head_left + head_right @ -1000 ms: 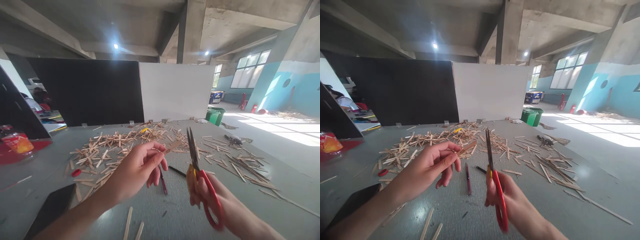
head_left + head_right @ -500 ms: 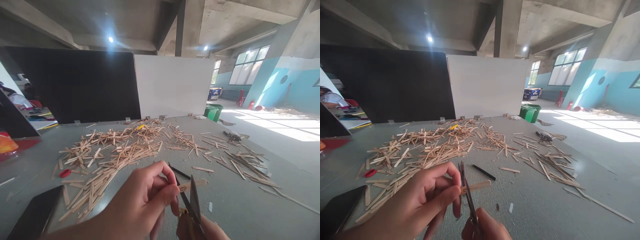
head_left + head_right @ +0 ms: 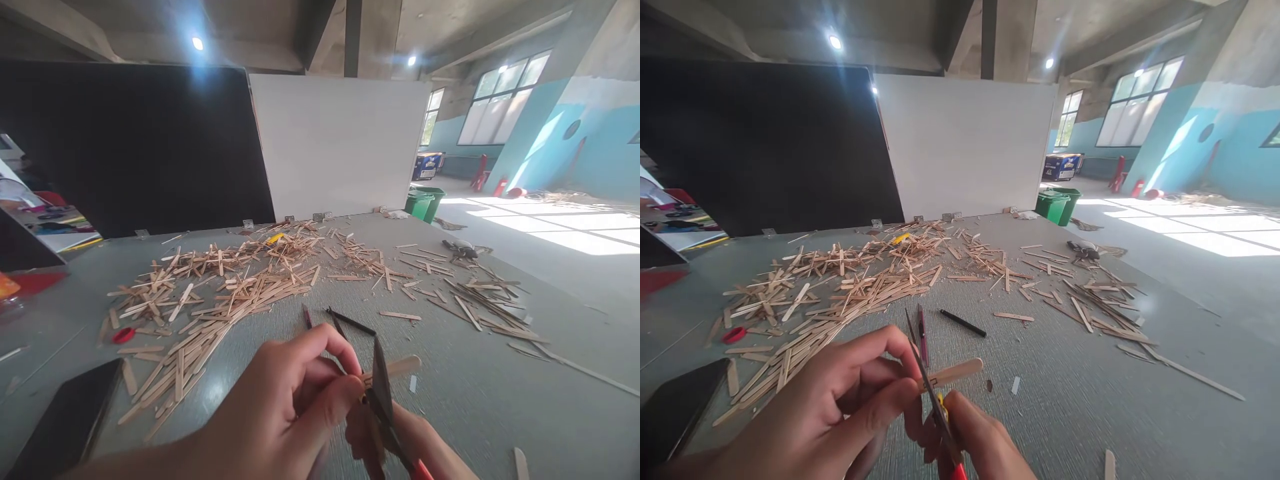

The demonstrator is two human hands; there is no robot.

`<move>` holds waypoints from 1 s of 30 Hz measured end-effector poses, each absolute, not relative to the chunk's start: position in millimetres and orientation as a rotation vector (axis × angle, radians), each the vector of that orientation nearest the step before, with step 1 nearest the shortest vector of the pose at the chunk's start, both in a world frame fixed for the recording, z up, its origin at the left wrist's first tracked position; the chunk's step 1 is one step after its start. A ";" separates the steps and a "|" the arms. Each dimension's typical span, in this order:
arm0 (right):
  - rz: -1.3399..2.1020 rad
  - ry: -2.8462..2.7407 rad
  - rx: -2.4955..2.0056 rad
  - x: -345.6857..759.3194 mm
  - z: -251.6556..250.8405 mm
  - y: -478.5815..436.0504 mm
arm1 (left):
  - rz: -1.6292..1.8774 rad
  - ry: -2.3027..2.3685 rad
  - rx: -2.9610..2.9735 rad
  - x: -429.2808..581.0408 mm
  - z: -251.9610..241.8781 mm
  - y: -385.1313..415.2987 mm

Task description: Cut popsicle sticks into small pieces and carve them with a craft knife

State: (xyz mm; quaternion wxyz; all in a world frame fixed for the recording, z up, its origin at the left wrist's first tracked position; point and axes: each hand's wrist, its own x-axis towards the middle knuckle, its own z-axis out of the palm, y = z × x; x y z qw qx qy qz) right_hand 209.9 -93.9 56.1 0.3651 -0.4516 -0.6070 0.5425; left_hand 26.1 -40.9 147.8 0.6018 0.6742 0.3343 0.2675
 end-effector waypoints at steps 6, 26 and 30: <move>1.438 -1.561 -1.113 208.7 31.2 -90.0 | 0.628 0.768 1.551 26.2 143.7 -41.2; 1.447 -1.555 -1.123 209.6 37.2 -89.7 | 0.613 0.759 1.558 24.8 143.7 -41.9; 1.463 -1.529 -1.111 208.5 46.8 -92.3 | 0.627 0.771 1.568 25.7 146.4 -41.6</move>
